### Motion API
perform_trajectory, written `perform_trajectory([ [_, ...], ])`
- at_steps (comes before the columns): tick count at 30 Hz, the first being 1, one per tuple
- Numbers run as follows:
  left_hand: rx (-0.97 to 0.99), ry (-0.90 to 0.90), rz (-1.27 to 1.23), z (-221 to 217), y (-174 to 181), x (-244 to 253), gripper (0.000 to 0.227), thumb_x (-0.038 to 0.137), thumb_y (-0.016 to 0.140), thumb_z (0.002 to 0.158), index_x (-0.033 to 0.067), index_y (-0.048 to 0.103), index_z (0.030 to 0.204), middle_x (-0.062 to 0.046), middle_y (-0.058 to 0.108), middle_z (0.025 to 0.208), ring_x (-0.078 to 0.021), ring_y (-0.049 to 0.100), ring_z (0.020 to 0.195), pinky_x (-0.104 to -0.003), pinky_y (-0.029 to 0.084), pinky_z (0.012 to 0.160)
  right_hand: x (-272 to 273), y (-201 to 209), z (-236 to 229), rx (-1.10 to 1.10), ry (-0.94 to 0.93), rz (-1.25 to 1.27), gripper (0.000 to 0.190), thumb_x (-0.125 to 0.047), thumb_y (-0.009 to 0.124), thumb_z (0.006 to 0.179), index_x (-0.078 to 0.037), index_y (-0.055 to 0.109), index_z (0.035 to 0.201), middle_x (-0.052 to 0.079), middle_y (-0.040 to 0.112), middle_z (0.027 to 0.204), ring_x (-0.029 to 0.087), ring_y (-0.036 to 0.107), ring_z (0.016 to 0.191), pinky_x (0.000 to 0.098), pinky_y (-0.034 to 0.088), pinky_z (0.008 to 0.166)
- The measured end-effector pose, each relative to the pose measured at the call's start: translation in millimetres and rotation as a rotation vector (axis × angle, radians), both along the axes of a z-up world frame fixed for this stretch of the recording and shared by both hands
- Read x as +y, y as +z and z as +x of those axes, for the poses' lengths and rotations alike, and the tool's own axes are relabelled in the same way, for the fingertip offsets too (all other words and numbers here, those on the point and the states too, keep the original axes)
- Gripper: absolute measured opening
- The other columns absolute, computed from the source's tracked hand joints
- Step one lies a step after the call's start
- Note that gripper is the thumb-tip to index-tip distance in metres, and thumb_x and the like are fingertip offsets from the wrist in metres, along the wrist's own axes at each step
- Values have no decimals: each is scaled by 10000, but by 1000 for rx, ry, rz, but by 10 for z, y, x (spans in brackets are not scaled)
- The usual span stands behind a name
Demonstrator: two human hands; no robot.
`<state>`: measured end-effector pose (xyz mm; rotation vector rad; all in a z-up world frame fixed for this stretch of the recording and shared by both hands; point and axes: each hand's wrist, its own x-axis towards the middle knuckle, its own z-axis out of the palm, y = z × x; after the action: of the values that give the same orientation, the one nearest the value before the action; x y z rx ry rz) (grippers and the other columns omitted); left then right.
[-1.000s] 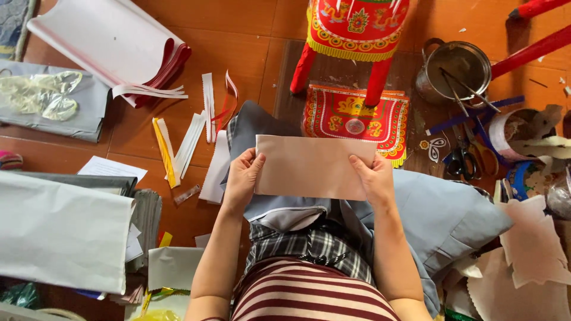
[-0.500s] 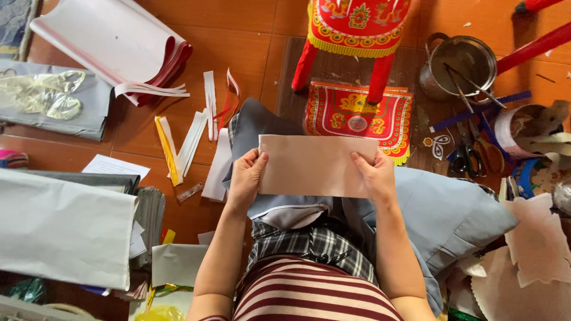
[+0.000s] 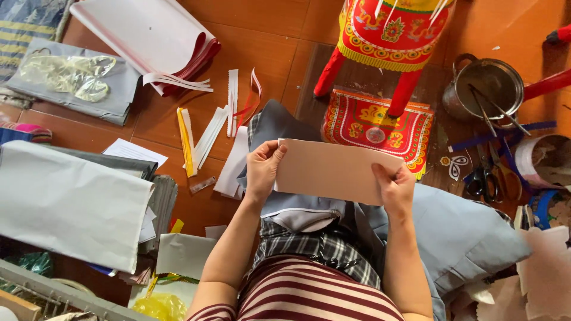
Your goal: Decorating and assembling traditional red horse figures using paper, glue, and scissors
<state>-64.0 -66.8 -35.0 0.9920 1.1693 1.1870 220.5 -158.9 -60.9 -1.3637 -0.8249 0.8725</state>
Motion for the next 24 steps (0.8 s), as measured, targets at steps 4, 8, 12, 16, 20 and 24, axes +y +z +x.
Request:
perform_trajectory([
  [4, -47, 7, -27, 44, 33, 13, 203, 193, 769, 866, 39, 733, 992, -44, 688, 745, -83, 624, 670, -229, 573, 583, -10, -74, 60, -3, -15, 30, 159, -131, 736, 901, -110, 647, 1030, 20, 650, 811, 92, 614, 735, 289, 554, 723],
  [8, -82, 17, -51, 49, 120, 14, 212, 179, 784, 848, 23, 736, 983, -59, 685, 736, -103, 634, 664, -243, 577, 592, -19, -171, 125, -39, 4, 60, 150, -92, 705, 913, -75, 645, 1049, 41, 658, 828, 109, 614, 750, 305, 549, 730],
  [12, -135, 42, -58, 24, -41, 56, 191, 170, 777, 859, 16, 735, 965, -69, 686, 721, -110, 650, 652, -248, 583, 580, -13, -266, 155, -51, 2, 74, 145, -100, 708, 919, -64, 653, 1048, 60, 669, 825, 122, 624, 748, 309, 549, 720],
  [16, -201, 91, -64, 71, -44, 60, 170, 143, 766, 861, 4, 732, 952, -82, 686, 705, -127, 671, 631, -253, 584, 561, -3, -183, 92, -32, 2, 93, 159, -113, 714, 908, -65, 652, 1047, 62, 674, 825, 126, 636, 746, 313, 557, 715],
  [20, -196, 136, -26, 152, 382, -22, 177, 127, 727, 883, 10, 739, 1015, -63, 691, 732, -102, 660, 649, -236, 583, 580, 5, -71, 33, -46, 3, 102, 149, -117, 722, 905, -50, 651, 1017, 65, 669, 790, 119, 624, 721, 297, 550, 680],
  [24, -186, 164, -26, 95, 162, 51, 164, 136, 723, 887, 15, 739, 998, -63, 687, 723, -111, 662, 631, -240, 587, 560, 17, -136, 47, -44, 1, 96, 144, -108, 724, 900, -56, 651, 1013, 58, 659, 771, 115, 617, 704, 293, 546, 671],
])
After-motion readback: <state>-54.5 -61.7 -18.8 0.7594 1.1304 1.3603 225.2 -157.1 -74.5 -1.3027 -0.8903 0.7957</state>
